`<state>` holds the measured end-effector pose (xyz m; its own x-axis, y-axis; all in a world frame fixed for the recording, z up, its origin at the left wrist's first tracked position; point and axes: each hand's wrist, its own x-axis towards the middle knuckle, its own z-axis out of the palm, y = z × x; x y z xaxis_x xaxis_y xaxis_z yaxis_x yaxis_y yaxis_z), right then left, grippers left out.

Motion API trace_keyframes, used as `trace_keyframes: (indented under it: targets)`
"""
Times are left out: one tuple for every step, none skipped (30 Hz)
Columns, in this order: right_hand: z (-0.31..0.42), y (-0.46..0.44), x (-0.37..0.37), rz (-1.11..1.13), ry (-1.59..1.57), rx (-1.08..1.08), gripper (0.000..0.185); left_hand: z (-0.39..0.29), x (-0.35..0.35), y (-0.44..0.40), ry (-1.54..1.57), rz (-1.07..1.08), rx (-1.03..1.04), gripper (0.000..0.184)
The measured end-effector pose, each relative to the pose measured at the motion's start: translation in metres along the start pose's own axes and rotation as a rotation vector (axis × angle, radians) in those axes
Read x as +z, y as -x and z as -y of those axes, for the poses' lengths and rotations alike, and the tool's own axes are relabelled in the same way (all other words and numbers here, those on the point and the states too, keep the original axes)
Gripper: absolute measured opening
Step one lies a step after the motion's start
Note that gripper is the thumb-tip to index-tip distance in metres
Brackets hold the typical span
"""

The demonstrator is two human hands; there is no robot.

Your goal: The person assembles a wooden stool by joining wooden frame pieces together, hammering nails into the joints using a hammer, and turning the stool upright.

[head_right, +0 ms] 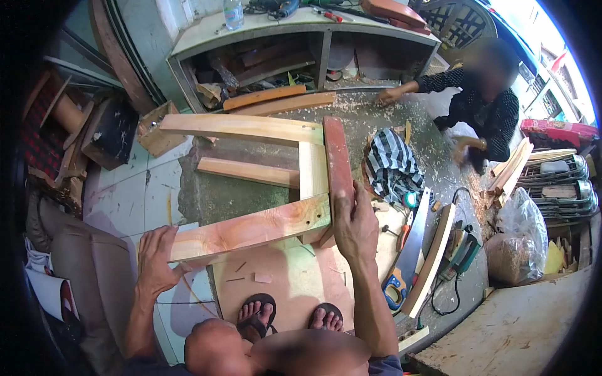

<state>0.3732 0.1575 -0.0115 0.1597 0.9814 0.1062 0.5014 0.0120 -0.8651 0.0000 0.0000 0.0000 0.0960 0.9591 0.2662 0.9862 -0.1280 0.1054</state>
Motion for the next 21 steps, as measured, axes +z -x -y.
trace_keyframes:
  targets:
    - [0.013, 0.002, -0.004, 0.004, 0.077, 0.043, 0.062, -0.005, 0.005, -0.002, -0.041, -0.036, 0.036, 0.090]
    - [0.019, 0.005, -0.008, 0.011, 0.153, 0.082, 0.058, -0.008, 0.008, -0.002, -0.084, -0.072, 0.068, 0.092]
    - [0.019, 0.008, 0.012, 0.045, 0.157, 0.116, 0.058, 0.014, 0.008, -0.004, -0.084, -0.026, 0.055, 0.092]
    - [0.017, 0.009, 0.011, 0.008, 0.144, 0.054, 0.056, 0.022, 0.011, -0.006, -0.068, -0.032, 0.120, 0.091]
    - [0.014, 0.011, 0.007, -0.029, 0.138, -0.002, 0.054, 0.030, 0.014, -0.011, -0.044, -0.034, 0.187, 0.090]
    - [0.001, 0.006, 0.009, -0.046, 0.026, -0.052, 0.055, 0.038, 0.011, -0.027, -0.077, -0.079, 0.262, 0.088]
    - [0.000, 0.004, 0.012, -0.050, 0.030, -0.054, 0.055, 0.048, 0.006, -0.040, -0.073, -0.083, 0.264, 0.088]
    - [0.000, 0.004, 0.013, -0.061, 0.061, -0.072, 0.056, 0.055, 0.002, -0.050, -0.057, -0.061, 0.290, 0.088]
    - [0.000, 0.007, 0.014, -0.070, 0.090, -0.082, 0.058, 0.061, 0.001, -0.059, -0.041, -0.030, 0.318, 0.089]
    - [-0.002, 0.008, 0.016, -0.081, 0.128, -0.143, 0.061, 0.066, 0.004, -0.070, -0.036, -0.072, 0.361, 0.087]
    - [-0.003, 0.007, 0.017, -0.081, 0.129, -0.135, 0.061, 0.070, 0.005, -0.081, -0.033, -0.065, 0.365, 0.087]
    - [-0.004, 0.009, 0.017, -0.082, 0.096, -0.159, 0.061, 0.075, 0.004, -0.091, -0.029, -0.058, 0.403, 0.086]
    - [-0.003, 0.012, 0.015, -0.085, 0.070, -0.187, 0.062, 0.080, 0.006, -0.101, -0.017, -0.056, 0.442, 0.086]
    - [0.000, 0.015, 0.014, -0.067, 0.088, -0.116, 0.063, 0.087, 0.008, -0.114, -0.004, -0.038, 0.474, 0.085]
    - [-0.001, 0.015, 0.015, -0.071, 0.099, -0.103, 0.063, 0.092, 0.011, -0.126, 0.009, -0.030, 0.481, 0.085]
    - [-0.002, 0.016, 0.016, -0.099, 0.124, -0.138, 0.062, 0.097, 0.015, -0.139, 0.024, -0.034, 0.519, 0.085]
    - [-0.002, 0.014, 0.018, -0.132, 0.146, -0.184, 0.062, 0.103, 0.020, -0.154, 0.032, -0.048, 0.557, 0.086]
    - [-0.001, 0.013, 0.021, -0.160, 0.147, -0.207, 0.060, 0.110, 0.026, -0.168, 0.060, -0.051, 0.594, 0.086]
    - [-0.003, 0.015, 0.022, -0.164, 0.158, -0.193, 0.060, 0.113, 0.028, -0.176, 0.074, -0.043, 0.603, 0.086]
    - [-0.006, 0.015, 0.023, -0.187, 0.167, -0.222, 0.060, 0.115, 0.027, -0.186, 0.073, -0.022, 0.620, 0.086]
    - [-0.007, 0.012, 0.024, -0.212, 0.174, -0.257, 0.060, 0.115, 0.026, -0.194, 0.069, -0.006, 0.635, 0.087]
